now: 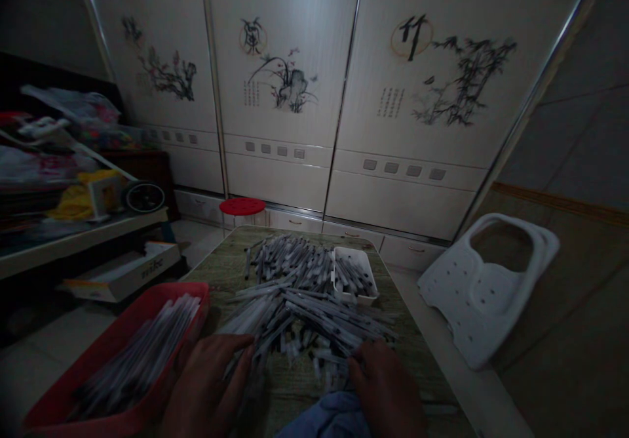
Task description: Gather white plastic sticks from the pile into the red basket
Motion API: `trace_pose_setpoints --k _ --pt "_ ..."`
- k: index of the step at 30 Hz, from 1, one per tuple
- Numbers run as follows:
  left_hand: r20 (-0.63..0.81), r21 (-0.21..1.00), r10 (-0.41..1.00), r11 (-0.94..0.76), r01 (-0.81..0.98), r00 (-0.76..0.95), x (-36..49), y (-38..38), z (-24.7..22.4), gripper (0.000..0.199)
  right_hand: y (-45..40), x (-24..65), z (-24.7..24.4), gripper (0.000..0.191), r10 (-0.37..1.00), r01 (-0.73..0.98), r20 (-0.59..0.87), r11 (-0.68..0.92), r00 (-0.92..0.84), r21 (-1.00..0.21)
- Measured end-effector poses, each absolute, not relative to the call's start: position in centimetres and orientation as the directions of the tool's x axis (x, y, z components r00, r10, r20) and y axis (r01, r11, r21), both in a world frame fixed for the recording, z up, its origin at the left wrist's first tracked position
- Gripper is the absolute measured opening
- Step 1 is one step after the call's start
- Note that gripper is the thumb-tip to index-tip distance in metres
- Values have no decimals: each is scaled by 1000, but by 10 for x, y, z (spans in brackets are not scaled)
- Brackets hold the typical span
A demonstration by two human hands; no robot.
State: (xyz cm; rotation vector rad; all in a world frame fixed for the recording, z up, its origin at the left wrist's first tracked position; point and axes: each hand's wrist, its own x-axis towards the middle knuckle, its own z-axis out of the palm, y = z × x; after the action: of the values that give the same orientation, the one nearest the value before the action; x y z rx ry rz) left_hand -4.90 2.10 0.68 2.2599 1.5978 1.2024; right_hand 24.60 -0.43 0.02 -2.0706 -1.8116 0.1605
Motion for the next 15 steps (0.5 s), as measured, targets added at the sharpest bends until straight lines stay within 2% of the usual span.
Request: trace_pose_setpoints --k 8,12,15 --pt "491 531 854 -449 719 171 -32 19 7 18 -3 242 3 25 976 926 168 -66 137 -372" --pt "469 529 859 -458 714 204 -27 18 5 18 -3 258 7 26 982 874 133 -55 135 -482" --pt "415 544 876 -455 705 245 -19 17 3 22 -5 279 2 27 981 804 64 -110 181 -585"
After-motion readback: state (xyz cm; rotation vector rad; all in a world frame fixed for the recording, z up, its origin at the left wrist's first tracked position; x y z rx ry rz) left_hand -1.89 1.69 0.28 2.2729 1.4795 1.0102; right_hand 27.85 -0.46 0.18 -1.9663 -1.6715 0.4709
